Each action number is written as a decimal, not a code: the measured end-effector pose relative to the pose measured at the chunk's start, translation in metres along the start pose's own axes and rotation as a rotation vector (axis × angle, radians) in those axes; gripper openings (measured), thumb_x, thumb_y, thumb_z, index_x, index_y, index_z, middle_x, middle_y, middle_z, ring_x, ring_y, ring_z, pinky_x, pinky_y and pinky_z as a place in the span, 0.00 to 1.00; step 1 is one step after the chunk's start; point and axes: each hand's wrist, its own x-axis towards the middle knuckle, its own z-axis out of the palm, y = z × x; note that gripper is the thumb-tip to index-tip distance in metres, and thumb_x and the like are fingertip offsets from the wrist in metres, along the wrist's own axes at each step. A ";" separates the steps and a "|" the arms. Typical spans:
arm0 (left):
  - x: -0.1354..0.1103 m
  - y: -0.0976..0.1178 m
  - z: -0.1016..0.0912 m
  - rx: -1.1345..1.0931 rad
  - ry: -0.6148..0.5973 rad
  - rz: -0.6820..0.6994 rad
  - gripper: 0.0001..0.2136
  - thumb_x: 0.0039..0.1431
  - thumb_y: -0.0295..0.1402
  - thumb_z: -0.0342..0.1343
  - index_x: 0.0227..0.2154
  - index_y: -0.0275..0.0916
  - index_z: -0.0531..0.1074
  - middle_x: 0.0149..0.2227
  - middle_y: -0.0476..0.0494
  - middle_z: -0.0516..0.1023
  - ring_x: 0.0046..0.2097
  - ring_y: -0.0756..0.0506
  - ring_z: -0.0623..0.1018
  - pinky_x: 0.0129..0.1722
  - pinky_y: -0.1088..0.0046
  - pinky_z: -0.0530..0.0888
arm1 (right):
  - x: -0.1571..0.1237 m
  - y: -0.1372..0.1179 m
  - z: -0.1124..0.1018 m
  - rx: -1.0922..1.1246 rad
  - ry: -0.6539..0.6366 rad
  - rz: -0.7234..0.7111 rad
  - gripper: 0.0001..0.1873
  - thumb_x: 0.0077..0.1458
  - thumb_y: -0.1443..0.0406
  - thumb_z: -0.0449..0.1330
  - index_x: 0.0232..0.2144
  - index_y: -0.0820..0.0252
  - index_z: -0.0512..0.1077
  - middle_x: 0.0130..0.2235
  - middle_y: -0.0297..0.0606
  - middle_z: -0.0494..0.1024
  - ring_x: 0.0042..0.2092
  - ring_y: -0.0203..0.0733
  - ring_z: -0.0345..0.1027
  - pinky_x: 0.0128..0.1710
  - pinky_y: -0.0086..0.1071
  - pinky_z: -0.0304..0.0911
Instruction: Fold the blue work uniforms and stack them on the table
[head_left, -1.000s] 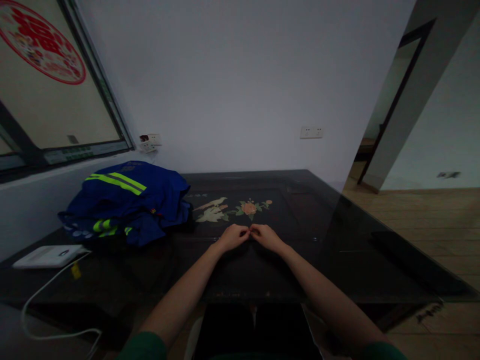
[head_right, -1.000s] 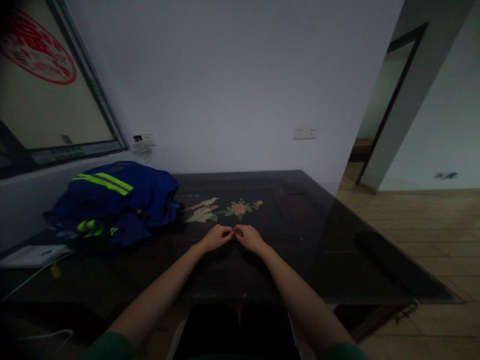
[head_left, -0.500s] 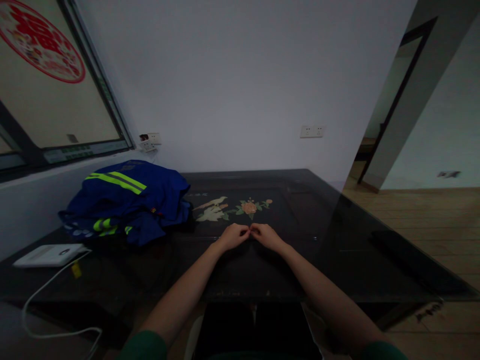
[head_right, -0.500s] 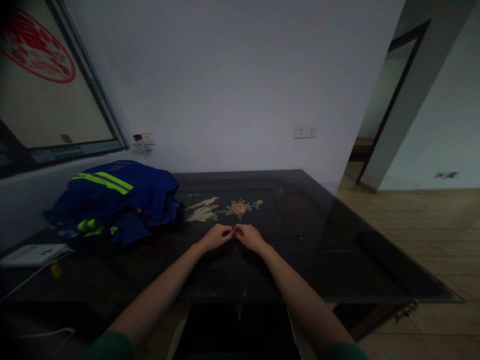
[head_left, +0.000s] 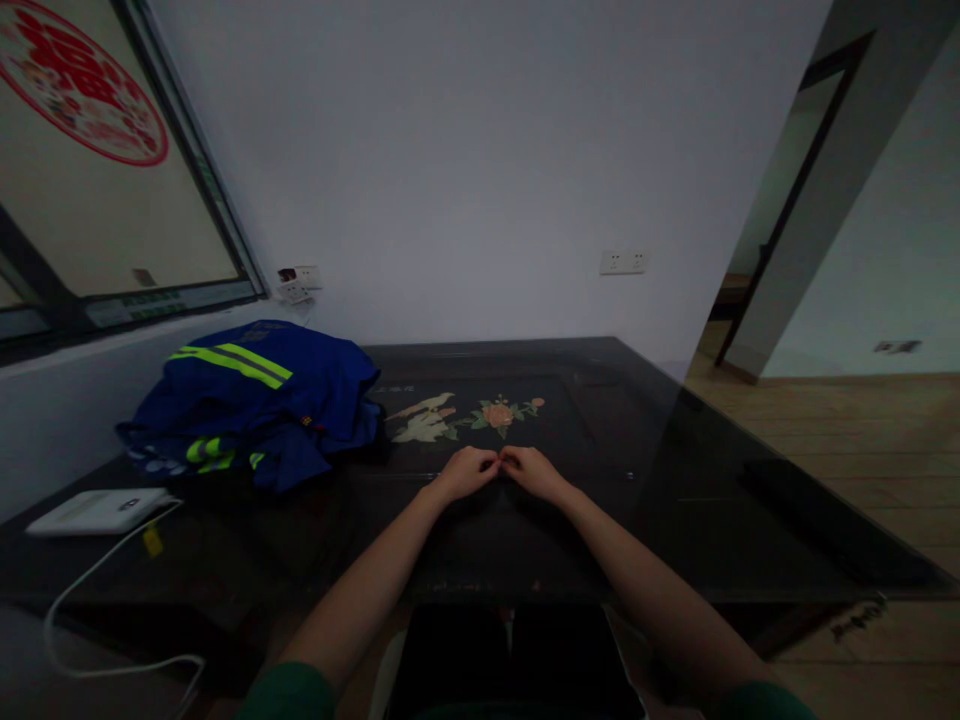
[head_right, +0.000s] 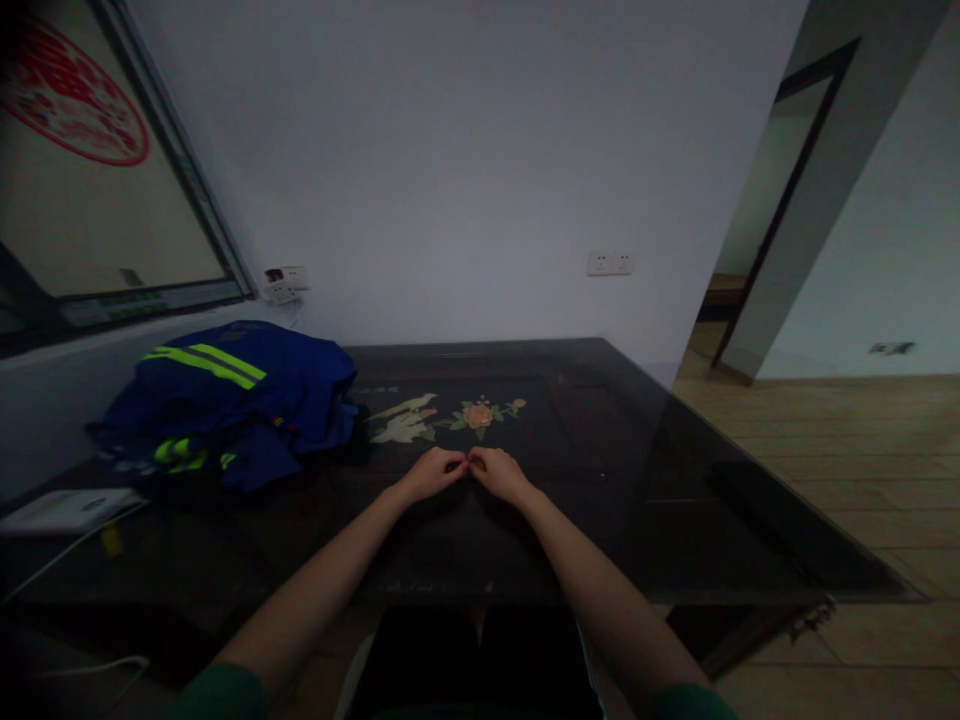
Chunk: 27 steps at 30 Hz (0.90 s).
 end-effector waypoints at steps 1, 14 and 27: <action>0.000 0.000 0.000 0.001 0.001 0.001 0.13 0.62 0.34 0.47 0.28 0.37 0.75 0.22 0.50 0.71 0.26 0.51 0.68 0.27 0.77 0.58 | 0.000 -0.001 -0.001 0.001 -0.002 -0.001 0.11 0.57 0.66 0.53 0.39 0.58 0.75 0.35 0.39 0.79 0.36 0.38 0.70 0.35 0.26 0.55; -0.001 -0.002 0.002 0.009 0.012 0.000 0.14 0.62 0.34 0.47 0.28 0.38 0.76 0.23 0.50 0.73 0.26 0.50 0.69 0.27 0.77 0.58 | 0.000 -0.001 0.000 -0.001 -0.004 0.008 0.11 0.58 0.67 0.53 0.38 0.59 0.75 0.35 0.39 0.79 0.36 0.38 0.70 0.33 0.26 0.54; 0.000 -0.002 0.002 0.017 0.011 -0.007 0.13 0.62 0.34 0.47 0.28 0.38 0.76 0.23 0.50 0.72 0.25 0.51 0.67 0.26 0.77 0.57 | -0.001 -0.003 0.000 0.004 0.004 0.012 0.11 0.58 0.67 0.53 0.39 0.58 0.75 0.36 0.39 0.79 0.38 0.39 0.71 0.35 0.27 0.55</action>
